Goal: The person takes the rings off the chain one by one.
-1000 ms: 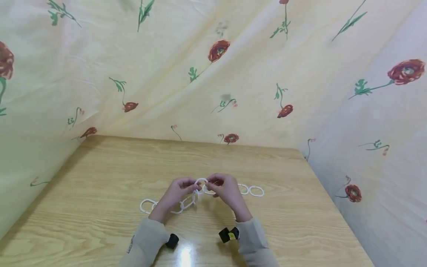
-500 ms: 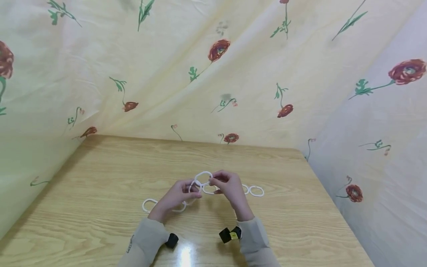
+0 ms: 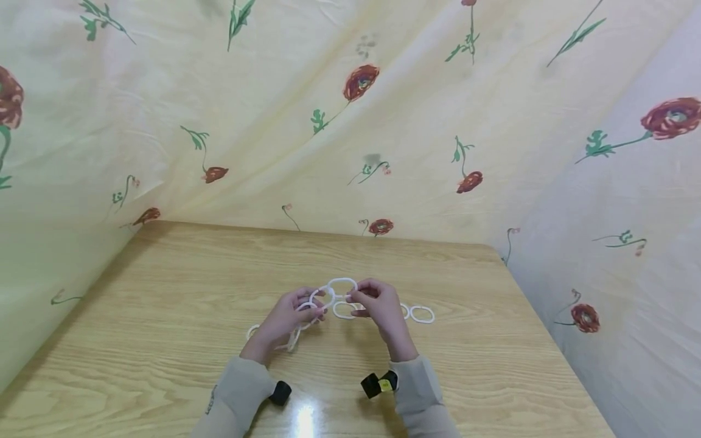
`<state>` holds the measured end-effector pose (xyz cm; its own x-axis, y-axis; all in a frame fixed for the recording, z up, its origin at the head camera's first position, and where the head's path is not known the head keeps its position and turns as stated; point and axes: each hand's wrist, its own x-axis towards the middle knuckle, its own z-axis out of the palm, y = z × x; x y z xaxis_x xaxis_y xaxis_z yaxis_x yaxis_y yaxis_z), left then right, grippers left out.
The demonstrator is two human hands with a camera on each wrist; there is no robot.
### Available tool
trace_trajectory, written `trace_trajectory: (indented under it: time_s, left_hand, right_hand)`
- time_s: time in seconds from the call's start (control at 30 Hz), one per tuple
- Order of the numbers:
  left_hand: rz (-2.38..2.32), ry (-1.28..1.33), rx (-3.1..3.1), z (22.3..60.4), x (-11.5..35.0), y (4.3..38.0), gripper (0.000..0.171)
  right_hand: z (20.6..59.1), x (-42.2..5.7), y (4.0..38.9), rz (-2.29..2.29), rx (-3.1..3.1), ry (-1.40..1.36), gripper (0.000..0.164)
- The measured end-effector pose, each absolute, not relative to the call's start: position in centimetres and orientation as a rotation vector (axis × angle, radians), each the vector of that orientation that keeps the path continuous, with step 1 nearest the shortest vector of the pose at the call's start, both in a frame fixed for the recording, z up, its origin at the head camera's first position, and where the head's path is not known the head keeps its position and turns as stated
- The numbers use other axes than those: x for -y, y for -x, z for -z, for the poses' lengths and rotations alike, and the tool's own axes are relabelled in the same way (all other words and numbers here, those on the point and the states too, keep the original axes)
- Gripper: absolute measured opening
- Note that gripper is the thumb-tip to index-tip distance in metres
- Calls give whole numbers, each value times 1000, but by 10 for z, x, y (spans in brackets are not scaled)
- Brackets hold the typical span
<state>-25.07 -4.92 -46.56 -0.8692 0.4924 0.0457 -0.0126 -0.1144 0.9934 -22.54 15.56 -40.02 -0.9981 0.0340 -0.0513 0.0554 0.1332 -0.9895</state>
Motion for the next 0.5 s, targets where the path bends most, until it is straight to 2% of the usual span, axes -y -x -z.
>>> trace_trajectory:
  time_s: [0.27,0.5]
  left_hand:
    - [-2163,-368,-1837,463,48,250,48]
    - [-2196,-373,-1831,463,47,249,46]
  right_hand:
    - [404,-159,228,2057,-2352,-118,14]
    - [404,-161,230,2080,-2345,-127,18]
